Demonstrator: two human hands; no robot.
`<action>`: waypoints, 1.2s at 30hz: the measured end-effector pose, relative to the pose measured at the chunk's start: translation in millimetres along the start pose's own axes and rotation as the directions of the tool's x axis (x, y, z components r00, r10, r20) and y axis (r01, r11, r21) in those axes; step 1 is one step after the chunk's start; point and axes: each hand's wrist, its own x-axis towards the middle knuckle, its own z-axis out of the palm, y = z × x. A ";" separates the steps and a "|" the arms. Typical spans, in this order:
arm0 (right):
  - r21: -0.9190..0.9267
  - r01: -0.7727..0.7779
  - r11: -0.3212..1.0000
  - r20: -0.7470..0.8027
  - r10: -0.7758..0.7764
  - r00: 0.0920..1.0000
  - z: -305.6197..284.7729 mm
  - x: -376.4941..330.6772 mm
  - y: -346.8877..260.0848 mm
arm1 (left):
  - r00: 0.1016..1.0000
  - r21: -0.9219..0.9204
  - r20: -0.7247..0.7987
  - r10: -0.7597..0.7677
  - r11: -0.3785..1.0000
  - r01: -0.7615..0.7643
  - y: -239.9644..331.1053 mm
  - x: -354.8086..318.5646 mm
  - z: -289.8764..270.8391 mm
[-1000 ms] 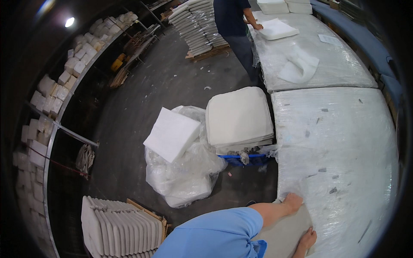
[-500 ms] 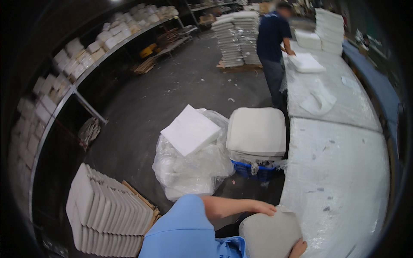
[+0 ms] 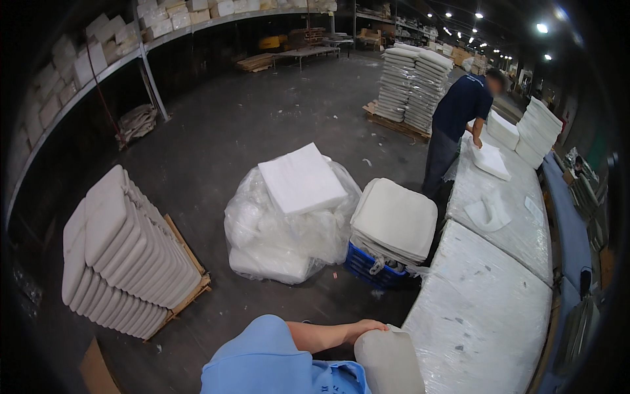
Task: The person wraps rectangular foam pieces in white fabric by hand. The person folds the fabric around each foam piece, tucks the edges, and places the wrapped items on a nearby stack. Other workers are visible in the background.
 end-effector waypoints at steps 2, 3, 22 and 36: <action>0.169 -0.045 0.985 -0.040 0.052 0.998 -19.7 -28.9 -2.3 | 1.000 -0.024 -0.019 -0.007 1.000 0.006 -1.5 5.4 3.2; 0.250 -0.051 0.967 -0.046 0.065 0.997 -27.0 -40.0 -6.7 | 1.000 -0.041 -0.004 0.010 0.999 -0.010 -3.7 6.5 1.6; 0.195 0.383 0.903 -0.410 -0.280 0.868 -70.5 -138.8 -107.8 | 0.890 0.757 0.231 0.393 0.502 -0.418 -14.3 -121.7 32.2; -0.213 0.222 0.952 -0.233 -0.270 0.934 -89.6 -136.5 -150.5 | 0.819 0.825 0.497 0.286 0.137 -0.548 -48.2 -106.0 12.7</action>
